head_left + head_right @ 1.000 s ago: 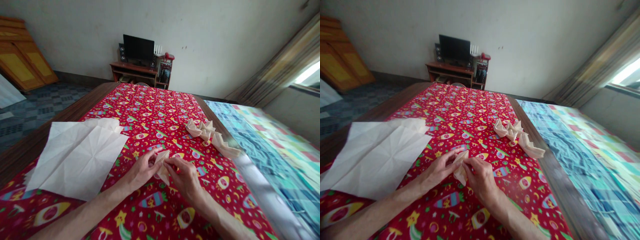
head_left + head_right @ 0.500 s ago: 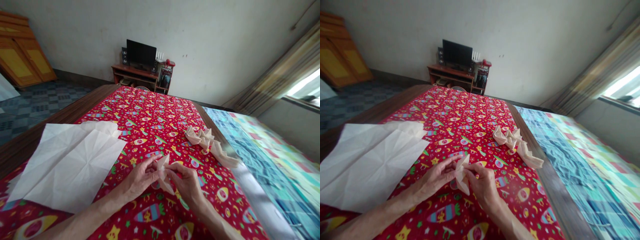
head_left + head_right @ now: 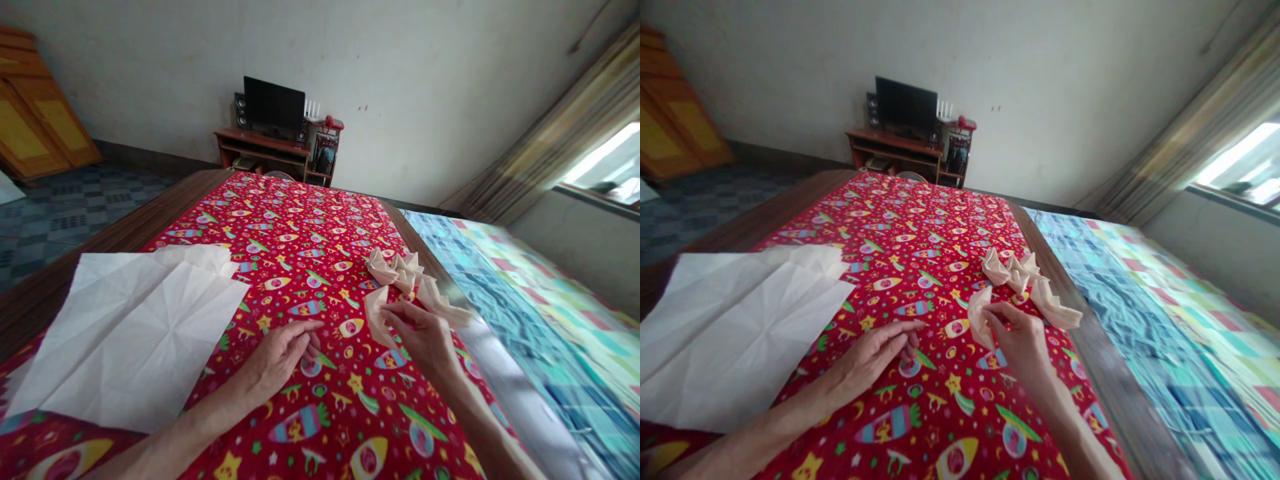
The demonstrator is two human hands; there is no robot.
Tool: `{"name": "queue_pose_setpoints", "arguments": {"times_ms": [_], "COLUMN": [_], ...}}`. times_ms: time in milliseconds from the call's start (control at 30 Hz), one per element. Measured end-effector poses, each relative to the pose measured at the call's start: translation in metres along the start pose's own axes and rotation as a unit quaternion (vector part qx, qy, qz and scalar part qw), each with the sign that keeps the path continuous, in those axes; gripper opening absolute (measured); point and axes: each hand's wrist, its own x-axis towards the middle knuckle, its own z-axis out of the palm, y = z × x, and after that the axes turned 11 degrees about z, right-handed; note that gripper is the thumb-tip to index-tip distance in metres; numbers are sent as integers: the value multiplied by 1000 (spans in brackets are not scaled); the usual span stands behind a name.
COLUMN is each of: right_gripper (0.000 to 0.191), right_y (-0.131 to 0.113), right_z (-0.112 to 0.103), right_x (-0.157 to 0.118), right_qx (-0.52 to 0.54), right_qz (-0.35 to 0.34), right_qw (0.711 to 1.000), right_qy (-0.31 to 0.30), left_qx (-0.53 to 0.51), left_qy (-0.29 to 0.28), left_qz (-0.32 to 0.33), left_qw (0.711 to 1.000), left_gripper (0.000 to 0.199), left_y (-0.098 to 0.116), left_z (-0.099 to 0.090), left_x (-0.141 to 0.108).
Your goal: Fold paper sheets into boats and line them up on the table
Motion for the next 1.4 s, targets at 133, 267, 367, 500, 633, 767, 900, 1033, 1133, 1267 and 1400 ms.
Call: {"name": "queue_pose_setpoints", "arguments": {"times_ms": [133, 267, 367, 500, 633, 767, 900, 1033, 1133, 1267, 1400], "right_gripper": [23, 30, 29, 29, 27, 28, 33, 34, 34, 31, 35], "right_y": [32, 57, 66, 69, 66, 62, 60, 55, 40, 8, -12], "right_z": [-37, -56, -57, -51, -46, -49, -56, -63, -61, -30, 19], "right_x": [12, 19, 25, 30, 32, 31, 29, 23, 9, -26, -62], "right_qx": [-134, -236, -276, -298, -306, -304, -320, -307, -278, -191, -164], "right_qz": [-40, -66, -55, -53, -52, -40, -28, -30, -85, -177, -269], "right_qw": [989, 969, 959, 953, 951, 952, 947, 951, 948, 964, 946], "right_qy": [44, 37, 9, 9, 5, -10, -21, 28, 128, 50, -72], "left_qx": [30, 36, 47, 65, 81, 83, 81, 84, 86, 184, 342], "left_qy": [-13, -23, -27, -34, -40, -44, -46, -42, -46, -54, -53], "left_qz": [20, 41, 43, 38, 35, 36, 44, 48, 62, 119, 177], "left_qw": [999, 998, 998, 997, 995, 995, 995, 994, 993, 974, 921], "left_gripper": [38, 36, 35, 36, 37, 36, 37, 37, 37, 34, 36], "left_y": [2, 1, 1, 4, 7, 6, 4, 0, 1, 18, 38], "left_z": [-1, -1, -1, -1, -2, -2, -1, -1, -1, -10, -37], "left_x": [1, 1, 1, 0, 0, 1, 0, -1, -2, -5, -20]}}
